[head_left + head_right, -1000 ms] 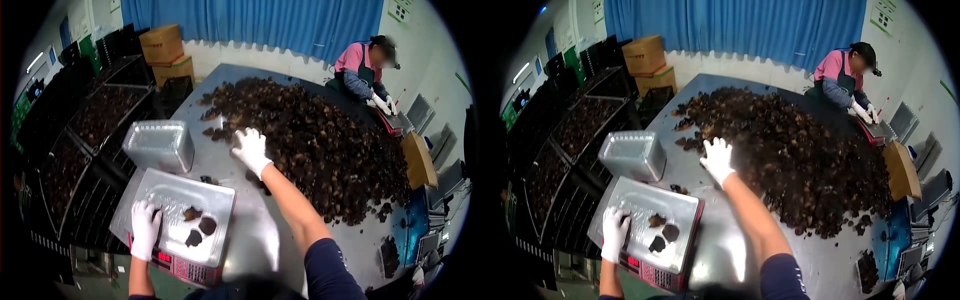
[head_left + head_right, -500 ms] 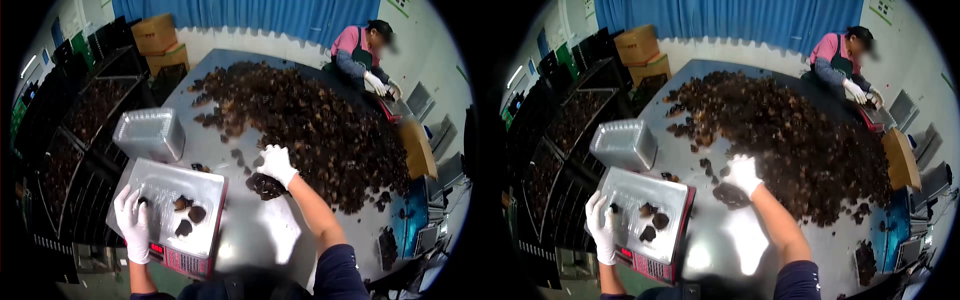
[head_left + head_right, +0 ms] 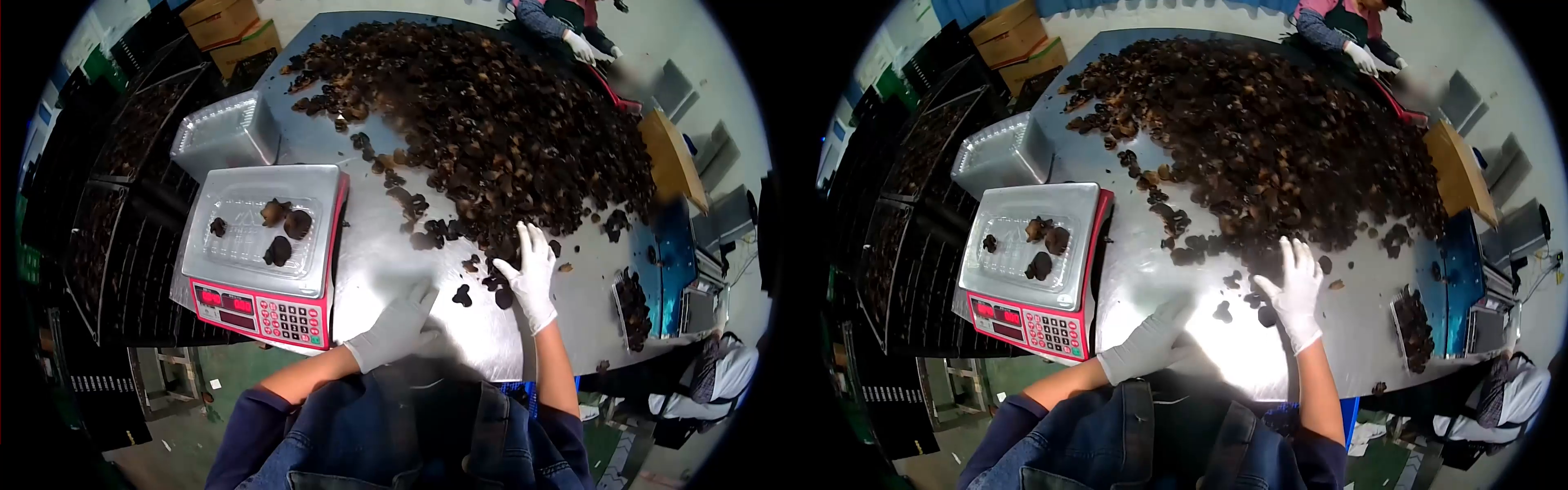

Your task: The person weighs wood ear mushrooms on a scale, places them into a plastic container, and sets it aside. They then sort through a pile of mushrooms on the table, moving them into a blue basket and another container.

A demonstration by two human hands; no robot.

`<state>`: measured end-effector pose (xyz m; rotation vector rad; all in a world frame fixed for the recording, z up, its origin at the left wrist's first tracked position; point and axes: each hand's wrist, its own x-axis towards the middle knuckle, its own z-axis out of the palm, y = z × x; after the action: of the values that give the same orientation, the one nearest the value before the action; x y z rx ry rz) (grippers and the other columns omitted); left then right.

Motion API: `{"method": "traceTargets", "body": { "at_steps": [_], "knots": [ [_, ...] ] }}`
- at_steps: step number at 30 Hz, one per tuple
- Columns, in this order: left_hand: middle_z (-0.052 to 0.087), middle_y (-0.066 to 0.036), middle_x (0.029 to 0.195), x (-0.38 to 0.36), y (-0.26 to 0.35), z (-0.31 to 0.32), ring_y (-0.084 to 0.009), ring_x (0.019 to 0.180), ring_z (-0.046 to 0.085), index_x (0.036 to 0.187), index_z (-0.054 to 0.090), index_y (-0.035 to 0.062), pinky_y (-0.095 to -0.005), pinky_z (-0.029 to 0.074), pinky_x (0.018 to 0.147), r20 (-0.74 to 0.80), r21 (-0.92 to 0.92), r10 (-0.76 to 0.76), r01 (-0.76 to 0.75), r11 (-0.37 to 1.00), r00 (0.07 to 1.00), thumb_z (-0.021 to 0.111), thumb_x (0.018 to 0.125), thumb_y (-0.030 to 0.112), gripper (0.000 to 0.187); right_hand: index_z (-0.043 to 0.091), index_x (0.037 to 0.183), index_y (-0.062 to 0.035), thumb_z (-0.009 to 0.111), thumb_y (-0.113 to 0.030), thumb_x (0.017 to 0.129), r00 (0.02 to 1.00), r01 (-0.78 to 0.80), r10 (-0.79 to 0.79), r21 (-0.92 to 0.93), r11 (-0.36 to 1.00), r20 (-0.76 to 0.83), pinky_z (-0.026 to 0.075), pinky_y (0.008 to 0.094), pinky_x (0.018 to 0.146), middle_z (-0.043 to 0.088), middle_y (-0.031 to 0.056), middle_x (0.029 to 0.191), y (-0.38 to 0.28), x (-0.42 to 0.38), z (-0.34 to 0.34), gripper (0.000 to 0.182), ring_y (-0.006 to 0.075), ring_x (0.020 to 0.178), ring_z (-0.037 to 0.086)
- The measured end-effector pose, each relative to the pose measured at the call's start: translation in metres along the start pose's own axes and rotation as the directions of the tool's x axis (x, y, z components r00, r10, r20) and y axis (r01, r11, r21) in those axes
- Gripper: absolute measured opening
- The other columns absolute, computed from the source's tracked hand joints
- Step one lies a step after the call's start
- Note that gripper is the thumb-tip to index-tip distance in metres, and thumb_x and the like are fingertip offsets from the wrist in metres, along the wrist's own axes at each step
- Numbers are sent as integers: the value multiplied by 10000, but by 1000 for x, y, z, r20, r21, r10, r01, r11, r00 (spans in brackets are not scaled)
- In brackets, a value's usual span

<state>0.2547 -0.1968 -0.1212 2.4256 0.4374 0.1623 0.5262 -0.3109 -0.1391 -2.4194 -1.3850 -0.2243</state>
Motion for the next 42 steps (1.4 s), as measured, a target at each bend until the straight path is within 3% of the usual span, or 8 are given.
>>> {"method": "traceTargets", "body": {
  "at_steps": [3,13,15,18,22,27,31,42],
  "knots": [
    [428,-264,1418,-1,10,2,-439,1305,422,1382,440,-31,-456,407,1058,193,-6,57,-57,998,979,680,872,251,631,396,1457,-58,756,-313,814,986,-166,164,155,974,23,304,476,1105,449,198,1433,25,-43,-15,780,359,1346,409],
    [659,-168,1090,79,-2,-4,-354,981,647,1186,622,51,-409,535,837,-140,134,28,-9,991,990,669,839,169,370,511,1333,-12,712,-202,794,964,-201,228,186,962,-138,336,486,1091,480,236,1379,5,-84,-9,607,407,1310,430],
    [655,-160,1016,103,2,17,-335,958,649,1147,635,53,-407,539,798,-396,386,395,-241,891,829,661,791,124,364,513,1334,-17,713,-198,788,963,-192,221,183,964,-154,332,489,1093,480,233,1380,-3,-74,-9,608,406,1311,430],
    [629,-141,1017,89,27,45,-309,984,632,1104,638,59,-391,528,817,9,349,161,-154,924,987,653,764,124,346,517,1330,-23,725,-177,766,961,-198,235,226,954,-149,326,490,1099,476,230,1380,-3,-65,-9,621,412,1311,424],
    [603,-124,1065,77,27,37,-306,1050,598,1084,633,70,-385,508,855,-114,104,308,-297,949,945,623,783,140,309,524,1324,-18,716,-178,789,960,-190,237,276,942,-148,351,481,1089,482,231,1379,1,-55,-19,591,411,1292,443],
    [550,-200,1247,122,-17,10,-357,1165,533,1240,522,10,-411,484,940,-577,541,53,332,773,815,616,788,125,476,469,1405,-83,749,-325,771,996,-54,66,192,980,-55,276,492,1114,506,175,1374,-34,-1,-13,734,345,1353,392],
    [530,-190,1263,96,-12,12,-366,1161,528,1224,536,14,-413,501,927,-163,413,-225,274,869,961,616,799,120,446,594,1238,-148,709,-217,770,1000,13,-12,84,996,-13,287,487,1093,632,64,1047,-19,11,17,486,249,1116,553],
    [628,-117,998,159,-96,-25,-247,926,605,949,667,51,-338,515,725,-426,625,-188,438,646,885,718,688,124,276,540,1324,-114,778,-248,764,993,-104,111,145,984,-35,318,449,1068,579,92,1276,-10,-34,-17,623,269,1269,487]
  ]
}}
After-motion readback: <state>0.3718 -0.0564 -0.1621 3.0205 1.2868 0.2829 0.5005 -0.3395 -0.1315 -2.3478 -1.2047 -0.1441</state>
